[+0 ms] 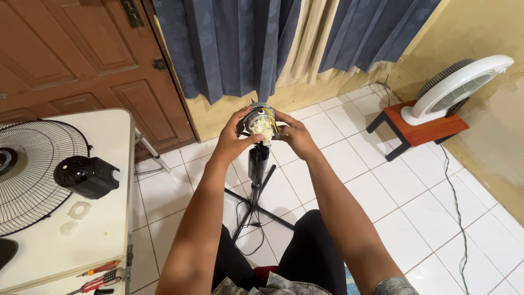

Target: The person uses a screwdriver to adjust or tighten components inside the exposed motor housing of a standing fan. They repeatedly insert the screwdriver into the motor assembly and turn it while holding the housing steady.

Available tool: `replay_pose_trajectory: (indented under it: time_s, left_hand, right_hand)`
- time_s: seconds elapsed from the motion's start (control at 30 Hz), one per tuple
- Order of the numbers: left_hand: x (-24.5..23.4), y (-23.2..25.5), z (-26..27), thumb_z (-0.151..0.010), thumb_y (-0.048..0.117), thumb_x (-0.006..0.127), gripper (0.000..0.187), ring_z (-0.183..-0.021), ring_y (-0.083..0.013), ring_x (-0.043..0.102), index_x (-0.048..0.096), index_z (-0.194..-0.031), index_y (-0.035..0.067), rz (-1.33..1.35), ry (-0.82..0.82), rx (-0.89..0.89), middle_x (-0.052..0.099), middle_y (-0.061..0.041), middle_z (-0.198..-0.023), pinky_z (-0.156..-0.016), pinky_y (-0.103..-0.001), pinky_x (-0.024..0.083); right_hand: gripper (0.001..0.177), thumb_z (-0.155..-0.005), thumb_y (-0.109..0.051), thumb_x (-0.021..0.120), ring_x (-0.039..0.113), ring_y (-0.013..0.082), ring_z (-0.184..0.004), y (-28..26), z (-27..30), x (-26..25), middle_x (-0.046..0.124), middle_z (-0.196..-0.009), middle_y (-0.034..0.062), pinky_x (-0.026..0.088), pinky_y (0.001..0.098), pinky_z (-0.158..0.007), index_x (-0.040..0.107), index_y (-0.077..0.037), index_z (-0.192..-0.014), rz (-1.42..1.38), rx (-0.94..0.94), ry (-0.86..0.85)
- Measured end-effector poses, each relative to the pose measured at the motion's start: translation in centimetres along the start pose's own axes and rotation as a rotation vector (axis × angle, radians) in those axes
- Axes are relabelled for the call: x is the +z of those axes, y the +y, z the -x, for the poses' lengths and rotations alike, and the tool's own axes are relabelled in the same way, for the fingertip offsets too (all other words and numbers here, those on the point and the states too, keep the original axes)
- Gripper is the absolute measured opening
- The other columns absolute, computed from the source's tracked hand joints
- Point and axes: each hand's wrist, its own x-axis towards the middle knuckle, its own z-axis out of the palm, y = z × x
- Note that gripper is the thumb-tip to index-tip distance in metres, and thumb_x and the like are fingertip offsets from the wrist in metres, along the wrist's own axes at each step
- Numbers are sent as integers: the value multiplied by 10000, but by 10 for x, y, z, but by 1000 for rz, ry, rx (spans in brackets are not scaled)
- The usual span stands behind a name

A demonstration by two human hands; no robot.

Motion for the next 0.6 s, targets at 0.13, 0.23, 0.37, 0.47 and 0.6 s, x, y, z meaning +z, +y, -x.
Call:
replay_pose_trajectory:
  time_s: [0.13,0.23,0.37,0.47,0.6]
  left_hand:
    - [-7,3,-3,-753,218,899,837,-1262,-199,605,509,-1486,105,-91,-3,-137,630,-89,-1394,-1087,-345,483]
    - [-9,3,-7,-773,210,898,811,-1254,-185,602,506,-1475,104,-71,-12,-98,627,-73,-1388,-1072,-337,490]
    - [-8,1,-9,-774,201,883,809,-1240,-175,608,508,-1486,117,-59,1,-150,628,-63,-1385,-1049,-333,513]
    - [-9,0,-12,-815,206,859,782,-1261,-181,609,499,-1504,120,-40,-16,-159,627,-66,-1401,-1067,-335,506]
    - [-9,3,-12,-856,253,822,786,-1323,-208,590,458,-1542,134,-36,-43,-168,607,-93,-1445,-1100,-363,489]
  right_hand:
    - [870,-725,0,542,580,258,-1212,-3,10,0,449,-1526,125,511,389,-1016,411,-79,-1582,70,-158,-153]
    - [835,-803,-37,688,573,275,-1249,-2,11,6,445,-1500,119,501,381,-1063,399,-84,-1585,195,-197,-113]
    - [816,-847,-130,801,591,264,-1246,-2,6,11,476,-1430,101,531,386,-1041,425,-73,-1569,277,-175,-32]
    - [815,-864,-150,807,606,271,-1250,-1,3,8,482,-1430,108,534,389,-1050,421,-67,-1577,273,-192,-42]
    - [808,-893,-165,785,614,270,-1240,2,2,5,452,-1509,109,525,390,-1051,383,-75,-1588,313,-176,-26]
